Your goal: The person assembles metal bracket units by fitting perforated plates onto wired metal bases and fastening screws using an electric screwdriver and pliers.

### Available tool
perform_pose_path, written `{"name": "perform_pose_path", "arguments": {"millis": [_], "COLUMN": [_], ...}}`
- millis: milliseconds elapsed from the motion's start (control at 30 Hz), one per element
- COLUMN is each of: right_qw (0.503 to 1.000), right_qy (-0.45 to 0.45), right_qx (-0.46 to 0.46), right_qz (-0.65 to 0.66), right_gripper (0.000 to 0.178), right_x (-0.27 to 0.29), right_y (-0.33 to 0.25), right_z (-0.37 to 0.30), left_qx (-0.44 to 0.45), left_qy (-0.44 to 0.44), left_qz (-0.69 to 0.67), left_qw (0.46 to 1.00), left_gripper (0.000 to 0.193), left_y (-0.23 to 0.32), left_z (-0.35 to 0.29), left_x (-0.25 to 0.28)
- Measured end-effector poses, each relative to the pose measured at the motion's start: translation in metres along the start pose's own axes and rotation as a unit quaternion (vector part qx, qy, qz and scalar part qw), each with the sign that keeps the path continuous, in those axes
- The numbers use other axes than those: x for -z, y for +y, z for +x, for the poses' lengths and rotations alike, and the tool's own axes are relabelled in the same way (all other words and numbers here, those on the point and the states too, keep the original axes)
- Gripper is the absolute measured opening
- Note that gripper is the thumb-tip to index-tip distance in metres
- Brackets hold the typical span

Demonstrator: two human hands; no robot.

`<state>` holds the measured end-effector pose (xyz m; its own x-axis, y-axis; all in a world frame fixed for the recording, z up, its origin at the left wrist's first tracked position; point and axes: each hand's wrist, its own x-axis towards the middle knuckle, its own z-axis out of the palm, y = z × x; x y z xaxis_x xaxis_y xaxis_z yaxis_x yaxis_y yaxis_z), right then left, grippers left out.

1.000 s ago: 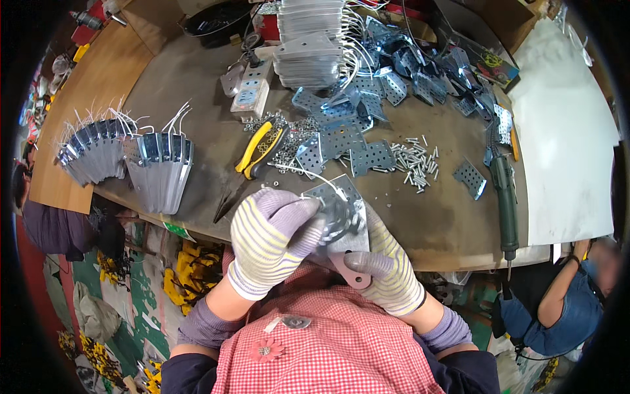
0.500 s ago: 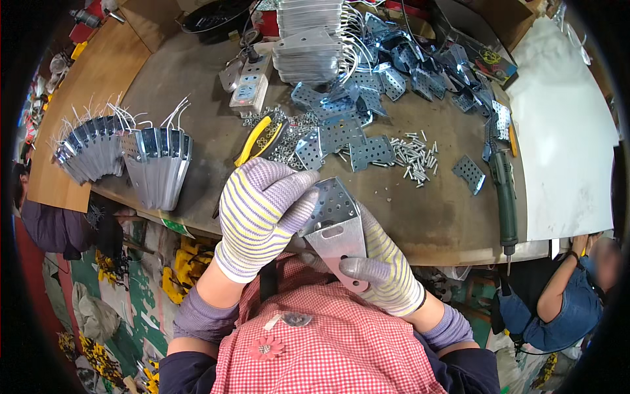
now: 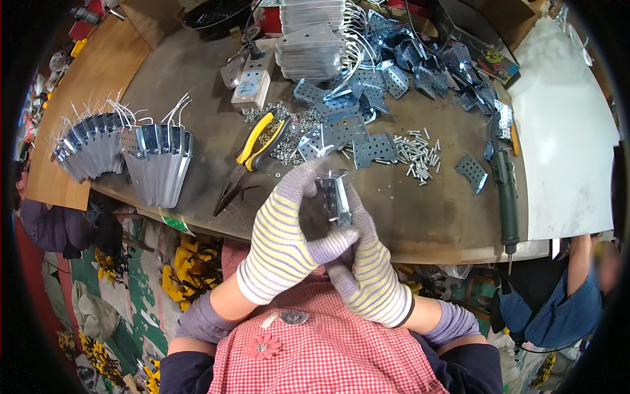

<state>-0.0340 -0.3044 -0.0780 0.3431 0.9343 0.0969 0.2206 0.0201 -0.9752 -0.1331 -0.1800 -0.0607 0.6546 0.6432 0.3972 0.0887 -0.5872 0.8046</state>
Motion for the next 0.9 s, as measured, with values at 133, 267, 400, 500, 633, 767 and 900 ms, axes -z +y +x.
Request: {"name": "perform_pose_path", "arguments": {"millis": [133,267,400,500,633,767,900], "right_qw": [0.979,0.943,0.701,0.591,0.785,0.921,0.774], "right_qy": [-0.018,-0.032,0.396,0.312,0.298,0.329,0.237], "right_qx": [0.102,0.153,-0.071,-0.267,-0.132,-0.08,0.04], "right_qz": [-0.176,-0.295,-0.589,-0.695,-0.527,0.191,0.586], "right_gripper": [0.082,0.057,0.053,0.057,0.059,0.057,0.053], "right_x": [0.011,0.084,0.191,0.227,0.245,0.206,0.109], "right_y": [0.009,0.006,0.033,0.032,0.055,0.053,0.039], "right_z": [0.007,0.01,-0.023,-0.033,-0.051,-0.049,0.017], "left_qx": [0.096,0.048,0.059,0.028,0.081,0.078,0.161], "left_qy": [-0.088,-0.042,-0.044,-0.031,-0.067,-0.06,-0.072], "left_qz": [-0.041,-0.033,-0.052,-0.049,-0.032,-0.025,-0.114], "left_qw": [0.991,0.997,0.996,0.998,0.994,0.995,0.978], "left_gripper": [0.065,0.06,0.059,0.059,0.061,0.063,0.065], "left_y": [-0.022,-0.034,-0.031,-0.035,-0.033,-0.034,-0.034], "left_z": [0.001,-0.007,-0.007,-0.005,-0.005,-0.01,-0.009], "left_x": [-0.002,-0.007,-0.008,-0.01,-0.005,-0.007,-0.006]}}
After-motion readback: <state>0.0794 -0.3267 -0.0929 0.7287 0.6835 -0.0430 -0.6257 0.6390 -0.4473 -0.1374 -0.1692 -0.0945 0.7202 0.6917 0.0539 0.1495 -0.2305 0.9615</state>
